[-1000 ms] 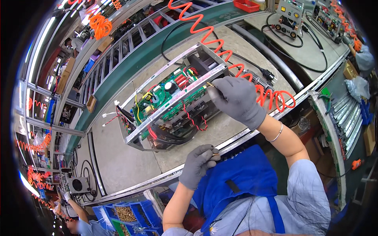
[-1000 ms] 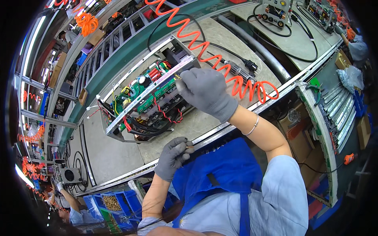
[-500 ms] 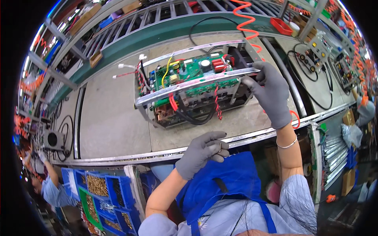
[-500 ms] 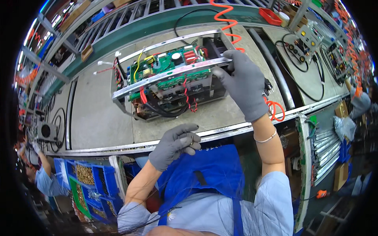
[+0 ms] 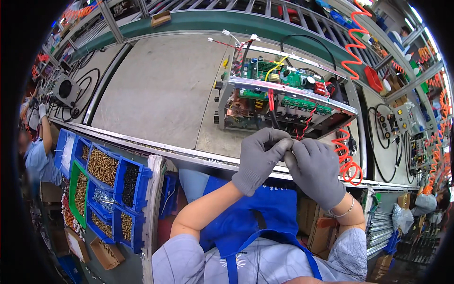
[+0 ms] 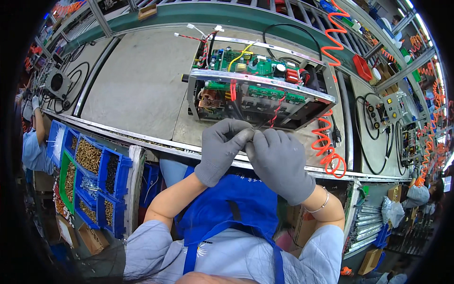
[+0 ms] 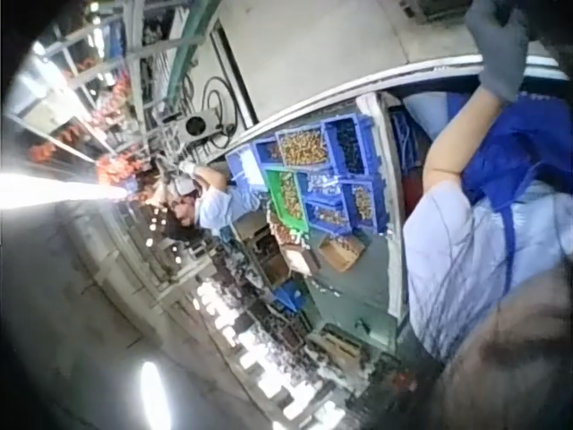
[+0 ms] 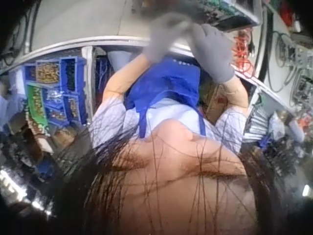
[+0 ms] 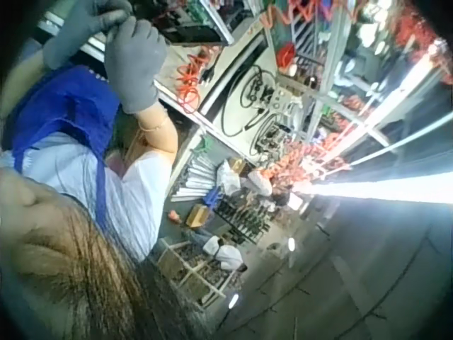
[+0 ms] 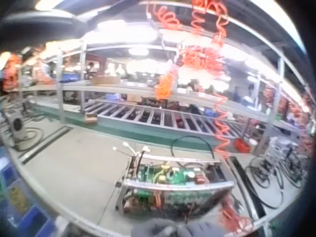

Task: The person assembles an electronic device on a workbench, using a pneumatic screwdriver to fasten screws and connecting various wires to a circuit board. They handle the device casing, circuit board, and multiple wire connectors, securing components and organizing the internal wiring.

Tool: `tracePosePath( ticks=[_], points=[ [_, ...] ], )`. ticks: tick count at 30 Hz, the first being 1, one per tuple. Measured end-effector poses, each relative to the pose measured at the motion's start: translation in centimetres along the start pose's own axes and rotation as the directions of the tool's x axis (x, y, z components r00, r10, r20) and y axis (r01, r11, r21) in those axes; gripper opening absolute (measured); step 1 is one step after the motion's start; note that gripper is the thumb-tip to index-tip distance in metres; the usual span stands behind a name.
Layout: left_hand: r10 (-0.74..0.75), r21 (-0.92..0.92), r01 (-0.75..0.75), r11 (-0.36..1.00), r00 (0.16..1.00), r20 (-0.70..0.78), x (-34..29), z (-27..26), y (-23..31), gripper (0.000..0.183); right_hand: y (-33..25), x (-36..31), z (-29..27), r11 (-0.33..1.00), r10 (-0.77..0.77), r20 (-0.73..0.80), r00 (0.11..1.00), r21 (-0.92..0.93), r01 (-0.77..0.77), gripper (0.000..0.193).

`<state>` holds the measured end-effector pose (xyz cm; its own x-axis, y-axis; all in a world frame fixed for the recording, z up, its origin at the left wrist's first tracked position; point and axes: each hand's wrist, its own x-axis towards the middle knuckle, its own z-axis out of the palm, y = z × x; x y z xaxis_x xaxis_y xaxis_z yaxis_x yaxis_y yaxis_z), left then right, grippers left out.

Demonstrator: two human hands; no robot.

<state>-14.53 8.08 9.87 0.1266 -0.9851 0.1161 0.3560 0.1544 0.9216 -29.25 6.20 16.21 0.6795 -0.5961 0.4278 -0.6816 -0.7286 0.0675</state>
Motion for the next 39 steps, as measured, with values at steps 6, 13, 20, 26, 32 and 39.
tracePosePath(
  ticks=[6, 13, 20, 26, 32, 39],
  points=[
    [0.566, 0.704, -0.522, 0.481, 0.798, 0.205, 2.8, -3.7, 2.4, 0.03, 3.2, 4.1, -1.3, 0.92, 0.014, -0.085, 0.996, 0.392, 0.021, 0.011],
    [0.551, 0.852, -0.427, -0.303, 0.651, 0.522, 9.7, -5.0, 3.7, 0.061, 3.3, 11.7, -0.9, 0.258, 0.516, -0.053, 0.855, 0.961, -0.096, 0.02],
    [0.542, 0.738, -0.529, -0.419, 0.506, 0.671, 11.1, -5.8, 3.2, 0.038, 4.9, 11.6, 4.5, 0.4, 0.393, -0.083, 0.916, 0.912, -0.089, 0.018],
    [0.51, 0.659, -0.603, -0.449, 0.433, 0.743, 11.3, -5.9, 4.3, 0.044, 5.4, 11.3, 4.2, 0.22, 0.498, -0.005, 0.867, 0.968, -0.121, 0.02],
    [0.515, 0.638, -0.631, -0.441, 0.405, 0.756, 11.5, -6.3, 4.0, 0.045, 4.9, 10.0, 2.8, 0.078, 0.587, 0.053, 0.808, 0.99, -0.121, 0.02],
    [0.534, 0.646, -0.632, -0.428, 0.4, 0.745, 11.2, -5.8, 3.6, 0.046, 3.1, 4.0, 5.4, 0.345, 0.569, 0.121, 0.813, 0.863, -0.369, 0.018]
  ],
)
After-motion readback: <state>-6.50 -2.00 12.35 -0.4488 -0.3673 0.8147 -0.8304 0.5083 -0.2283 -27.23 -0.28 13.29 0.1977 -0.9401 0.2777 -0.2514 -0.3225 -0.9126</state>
